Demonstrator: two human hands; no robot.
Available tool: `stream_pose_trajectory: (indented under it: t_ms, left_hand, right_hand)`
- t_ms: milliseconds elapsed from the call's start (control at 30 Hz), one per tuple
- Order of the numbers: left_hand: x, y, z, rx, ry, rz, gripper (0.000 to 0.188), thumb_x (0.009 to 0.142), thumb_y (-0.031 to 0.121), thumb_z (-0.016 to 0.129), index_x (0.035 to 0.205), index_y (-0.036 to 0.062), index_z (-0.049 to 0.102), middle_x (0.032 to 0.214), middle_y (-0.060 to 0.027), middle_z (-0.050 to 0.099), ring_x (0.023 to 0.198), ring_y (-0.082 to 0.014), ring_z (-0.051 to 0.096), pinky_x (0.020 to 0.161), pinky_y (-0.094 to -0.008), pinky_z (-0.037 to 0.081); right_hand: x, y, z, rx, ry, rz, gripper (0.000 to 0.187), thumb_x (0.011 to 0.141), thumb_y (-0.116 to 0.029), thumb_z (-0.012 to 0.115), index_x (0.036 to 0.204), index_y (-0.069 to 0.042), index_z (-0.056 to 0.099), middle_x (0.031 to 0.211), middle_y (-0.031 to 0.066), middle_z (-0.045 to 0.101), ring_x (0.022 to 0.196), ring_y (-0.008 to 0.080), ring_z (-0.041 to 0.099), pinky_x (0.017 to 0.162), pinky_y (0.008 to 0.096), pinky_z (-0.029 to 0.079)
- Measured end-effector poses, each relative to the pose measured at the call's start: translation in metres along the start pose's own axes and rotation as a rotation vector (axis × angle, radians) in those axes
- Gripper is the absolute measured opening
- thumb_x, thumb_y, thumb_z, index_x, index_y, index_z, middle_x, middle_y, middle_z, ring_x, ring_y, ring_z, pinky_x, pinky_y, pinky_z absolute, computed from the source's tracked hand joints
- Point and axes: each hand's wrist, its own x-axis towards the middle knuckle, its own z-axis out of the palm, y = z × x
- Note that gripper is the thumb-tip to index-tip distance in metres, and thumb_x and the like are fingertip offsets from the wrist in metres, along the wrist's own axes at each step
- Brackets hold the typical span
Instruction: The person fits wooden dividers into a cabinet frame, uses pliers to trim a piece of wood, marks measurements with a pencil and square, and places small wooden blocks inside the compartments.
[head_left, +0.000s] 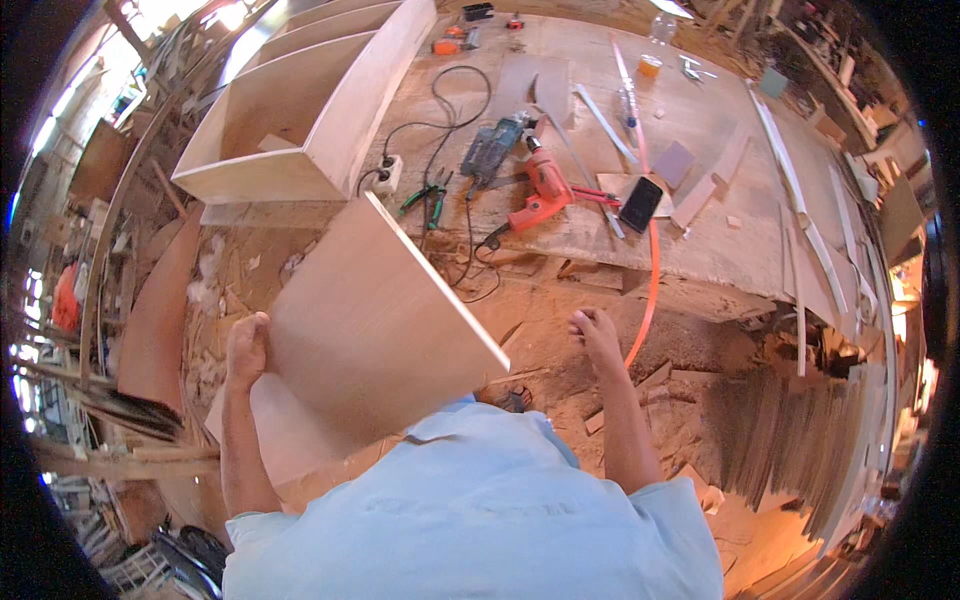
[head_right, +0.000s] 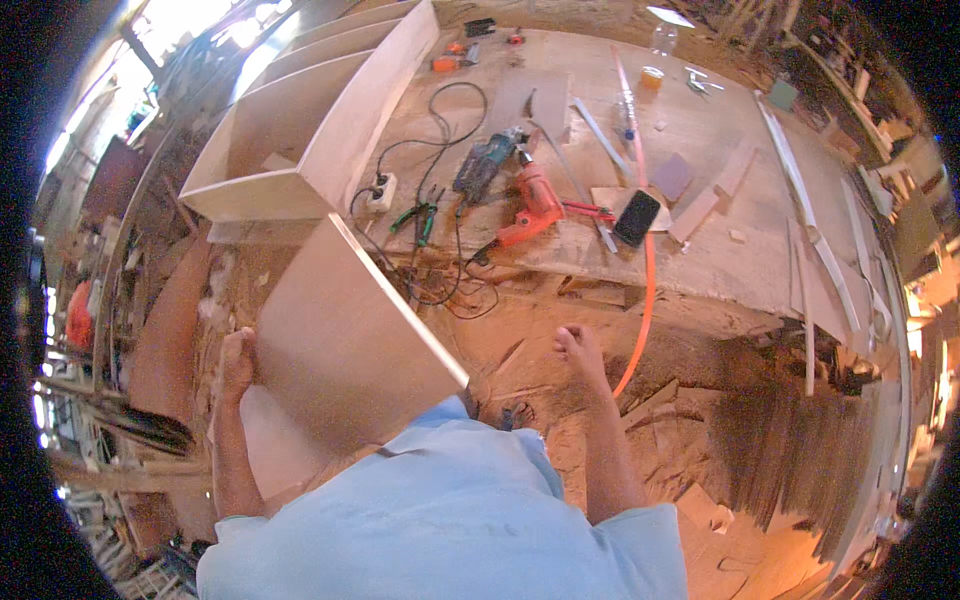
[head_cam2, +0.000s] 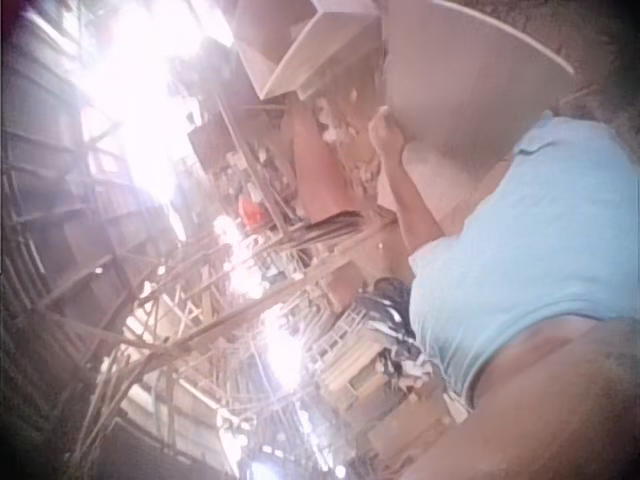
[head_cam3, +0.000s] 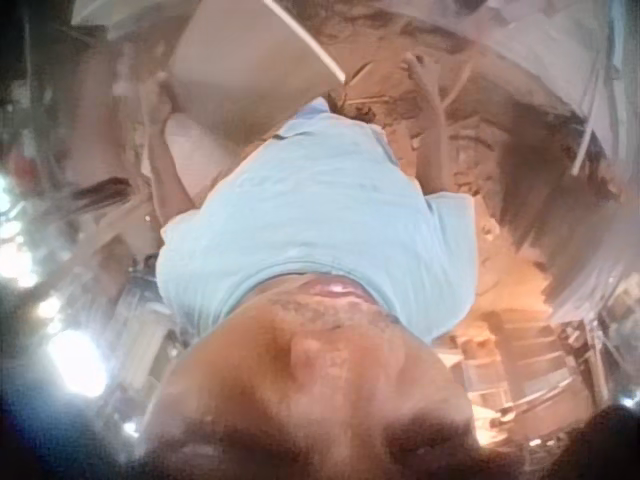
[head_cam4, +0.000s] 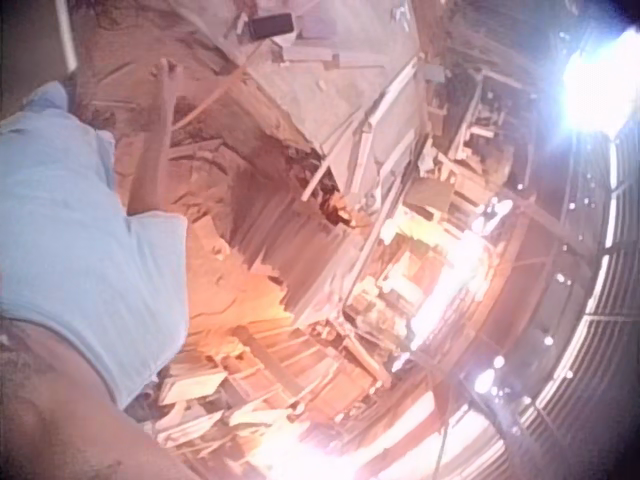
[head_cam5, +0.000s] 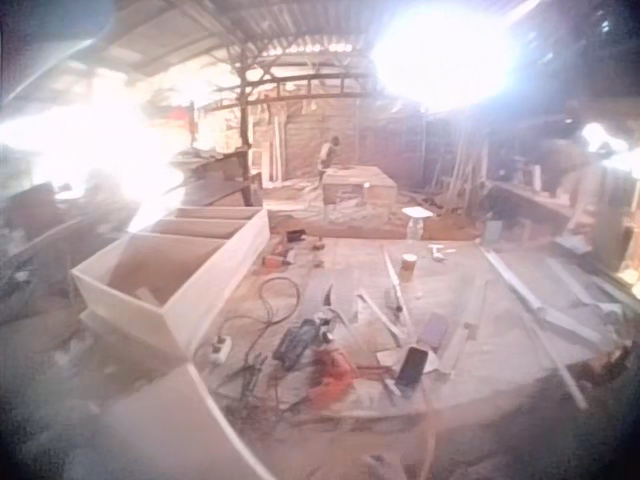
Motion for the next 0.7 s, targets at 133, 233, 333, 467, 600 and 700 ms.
stream_pose_trajectory:
  t_ms: [133, 233, 333, 467, 600, 700]
  left_hand:
    - [-0.037, -0.015, 0.038, -0.137, -0.642, -0.573, 0.076, 0.103, 0.068, 0.037, 0.123, 0.0007, 0.067, 0.111, -0.0087, 0.070, 0.099, -0.0159, 0.060, 0.092, -0.0341, 0.048]
    - [-0.067, 0.004, 0.091, -0.539, -0.769, -0.726, 0.078, 0.106, 0.064, 0.027, 0.146, 0.0019, 0.051, 0.139, -0.0104, 0.060, 0.124, -0.0187, 0.056, 0.108, -0.0357, 0.042]
    - [-0.064, 0.060, 0.125, -0.834, -0.809, -1.082, 0.080, 0.106, 0.065, 0.022, 0.152, 0.0039, 0.045, 0.149, -0.0146, 0.053, 0.136, -0.0230, 0.049, 0.116, -0.0371, 0.036]
    - [-0.069, 0.056, 0.158, -0.999, -0.753, -1.182, 0.080, 0.106, 0.065, 0.022, 0.151, 0.0035, 0.046, 0.148, -0.0149, 0.053, 0.135, -0.0235, 0.050, 0.116, -0.0372, 0.037]
    - [-0.067, 0.022, 0.179, -1.059, -0.736, -1.159, 0.080, 0.106, 0.065, 0.023, 0.151, 0.0031, 0.047, 0.148, -0.0152, 0.053, 0.135, -0.0240, 0.051, 0.115, -0.0373, 0.037]
    - [-0.061, -0.001, 0.180, -1.059, -0.720, -1.155, 0.080, 0.106, 0.065, 0.023, 0.151, 0.0028, 0.047, 0.148, -0.0154, 0.053, 0.134, -0.0244, 0.051, 0.114, -0.0373, 0.037]
  right_hand:
    - [0.069, -0.026, 0.064, -0.158, -0.184, -0.053, 0.037, 0.099, -0.033, 0.067, 0.113, 0.001, 0.061, 0.096, 0.0073, 0.066, 0.082, 0.0136, 0.064, 0.070, 0.0303, 0.053]
    - [0.116, -0.062, 0.114, -0.324, -0.230, -0.221, 0.041, 0.096, -0.034, 0.069, 0.113, 0.002, 0.061, 0.093, 0.0096, 0.066, 0.084, 0.0176, 0.065, 0.071, 0.0344, 0.053]
    - [0.169, -0.078, 0.163, -0.540, -0.231, -0.337, 0.042, 0.095, -0.034, 0.070, 0.113, 0.003, 0.061, 0.092, 0.0133, 0.068, 0.088, 0.0269, 0.067, 0.078, 0.0406, 0.053]
    - [0.219, -0.102, 0.257, -0.894, -0.202, -0.301, 0.055, 0.094, -0.043, 0.068, 0.125, 0.002, 0.059, 0.120, 0.0216, 0.064, 0.110, 0.0393, 0.063, 0.093, 0.0453, 0.052]
    - [0.259, -0.102, 0.345, -1.252, -0.109, -0.236, 0.084, 0.092, -0.060, 0.063, 0.146, 0.001, 0.042, 0.153, 0.0241, 0.040, 0.138, 0.0408, 0.045, 0.104, 0.0541, 0.047]
    - [0.261, -0.096, 0.386, -1.269, 0.036, -0.029, 0.093, 0.091, -0.070, 0.057, 0.150, 0.000, 0.043, 0.165, 0.0228, 0.023, 0.149, 0.0404, 0.030, 0.108, 0.0630, 0.041]
